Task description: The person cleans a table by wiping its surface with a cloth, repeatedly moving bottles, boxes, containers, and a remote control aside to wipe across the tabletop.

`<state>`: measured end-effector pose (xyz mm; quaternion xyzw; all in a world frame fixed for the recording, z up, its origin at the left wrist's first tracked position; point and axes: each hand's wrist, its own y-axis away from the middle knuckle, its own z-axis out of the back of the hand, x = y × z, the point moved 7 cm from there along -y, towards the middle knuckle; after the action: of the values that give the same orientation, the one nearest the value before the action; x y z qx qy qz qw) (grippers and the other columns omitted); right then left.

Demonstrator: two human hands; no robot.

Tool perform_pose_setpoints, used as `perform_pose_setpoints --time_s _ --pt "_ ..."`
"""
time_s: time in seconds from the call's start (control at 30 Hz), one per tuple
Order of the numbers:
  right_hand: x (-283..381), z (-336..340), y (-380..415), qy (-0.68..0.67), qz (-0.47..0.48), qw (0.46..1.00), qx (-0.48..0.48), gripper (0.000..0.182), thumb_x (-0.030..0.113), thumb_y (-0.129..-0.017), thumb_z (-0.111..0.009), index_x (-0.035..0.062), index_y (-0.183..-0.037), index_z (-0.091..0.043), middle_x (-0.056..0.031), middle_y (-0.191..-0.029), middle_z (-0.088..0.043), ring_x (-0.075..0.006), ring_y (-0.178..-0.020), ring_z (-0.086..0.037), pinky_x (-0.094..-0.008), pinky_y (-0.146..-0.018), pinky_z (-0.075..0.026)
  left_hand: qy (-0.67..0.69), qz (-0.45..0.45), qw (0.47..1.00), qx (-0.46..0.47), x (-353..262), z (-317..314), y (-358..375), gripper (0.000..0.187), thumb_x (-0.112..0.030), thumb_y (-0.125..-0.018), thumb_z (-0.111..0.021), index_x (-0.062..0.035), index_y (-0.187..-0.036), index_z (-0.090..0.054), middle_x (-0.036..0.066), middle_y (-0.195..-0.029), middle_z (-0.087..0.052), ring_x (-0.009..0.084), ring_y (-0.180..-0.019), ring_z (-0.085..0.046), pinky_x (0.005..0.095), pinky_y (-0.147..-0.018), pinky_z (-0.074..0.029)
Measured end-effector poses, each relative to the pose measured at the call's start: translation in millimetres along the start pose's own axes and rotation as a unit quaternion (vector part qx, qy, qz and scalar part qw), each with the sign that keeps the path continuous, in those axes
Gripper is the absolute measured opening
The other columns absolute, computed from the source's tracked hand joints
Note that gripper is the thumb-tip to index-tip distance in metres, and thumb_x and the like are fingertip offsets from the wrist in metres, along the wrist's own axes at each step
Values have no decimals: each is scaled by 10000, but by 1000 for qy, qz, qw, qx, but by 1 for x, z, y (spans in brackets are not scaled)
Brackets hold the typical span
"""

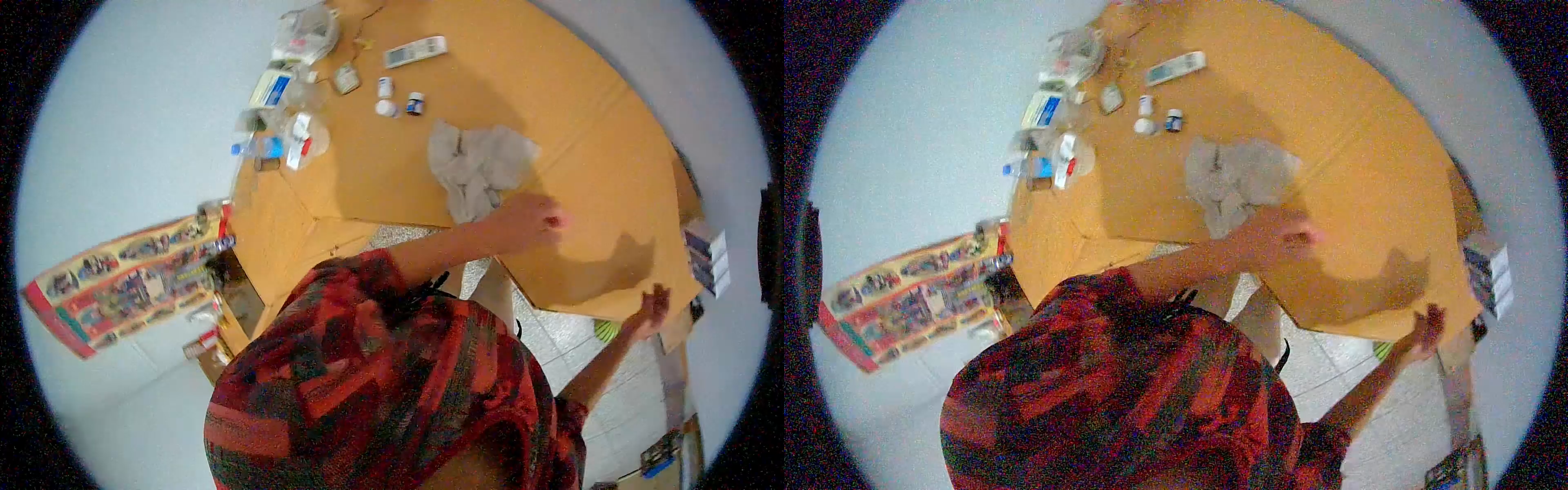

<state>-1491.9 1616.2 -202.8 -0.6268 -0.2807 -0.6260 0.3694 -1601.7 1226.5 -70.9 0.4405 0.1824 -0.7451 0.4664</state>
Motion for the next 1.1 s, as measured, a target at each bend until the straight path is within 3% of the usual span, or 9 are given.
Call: perform_pose_setpoints --time_s 0.1,0.23,0.5,0.53,0.67,0.77,0.83,0.97,1.1 --pt "19 -101 8 -48 -70 992 98 398 92 -815 -602 0 -1193 -517 -143 -1116 -596 -245 -964 -593 -318 -725 -504 -33 72 995 -55 32 49 65 225 -236 -783 -617 -73 -938 -635 121 -839 -630 301 -803 -605 385 -696 -484" --pt "80 -230 48 -42 -132 969 204 323 65 -831 -580 43 -1150 -539 -93 -1056 -610 -203 -893 -610 -279 -692 -493 68 195 972 -113 81 92 178 252 -268 -815 -630 -82 -985 -654 98 -913 -655 282 -819 -631 386 -740 -500" --pt "128 -420 142 72 -114 908 396 279 75 -818 -612 60 -1092 -563 -51 -968 -627 -171 -858 -610 -301 -747 -504 219 286 911 -203 161 151 262 243 -191 -822 -642 -18 -993 -649 89 -848 -665 138 -761 -619 283 -709 -499" --pt "133 -432 148 103 -88 906 401 268 91 -820 -612 58 -1083 -571 -57 -954 -632 -167 -843 -614 -301 -738 -506 284 314 877 -227 172 154 263 251 -199 -820 -647 -11 -986 -649 87 -842 -665 125 -758 -615 277 -706 -498" --pt "156 -507 171 207 46 888 408 257 170 -832 -604 34 -1049 -588 -116 -934 -648 -220 -821 -638 -318 -723 -511 234 255 909 -233 205 208 253 266 -209 -812 -649 -19 -999 -650 99 -854 -673 134 -756 -625 280 -704 -501" --pt "128 -558 143 271 -22 895 353 284 242 -835 -597 23 -1016 -598 -159 -939 -650 -292 -846 -639 -350 -749 -508 184 200 922 -275 257 247 209 256 -207 -806 -641 -40 -1000 -654 116 -866 -676 175 -766 -647 299 -701 -509" --pt "118 -593 122 307 9 884 353 364 327 -817 -615 34 -1032 -592 -187 -959 -646 -332 -877 -630 -383 -777 -502 171 212 917 -291 271 278 171 262 -240 -817 -615 -46 -988 -655 124 -867 -675 212 -786 -653 322 -714 -511" --pt "102 -639 103 410 68 851 322 414 370 -781 -652 49 -1034 -584 -192 -945 -644 -328 -888 -629 -397 -785 -499 20 235 928 -287 306 311 94 370 -366 -835 -556 -48 -1001 -643 131 -929 -669 271 -873 -640 388 -787 -494" --pt "72 -664 106 438 61 796 413 508 401 -731 -690 53 -1083 -579 -147 -887 -659 -280 -831 -648 -369 -753 -502 -130 241 911 -308 323 315 60 418 -429 -797 -582 -81 -1024 -633 128 -1018 -650 278 -960 -610 414 -837 -469"
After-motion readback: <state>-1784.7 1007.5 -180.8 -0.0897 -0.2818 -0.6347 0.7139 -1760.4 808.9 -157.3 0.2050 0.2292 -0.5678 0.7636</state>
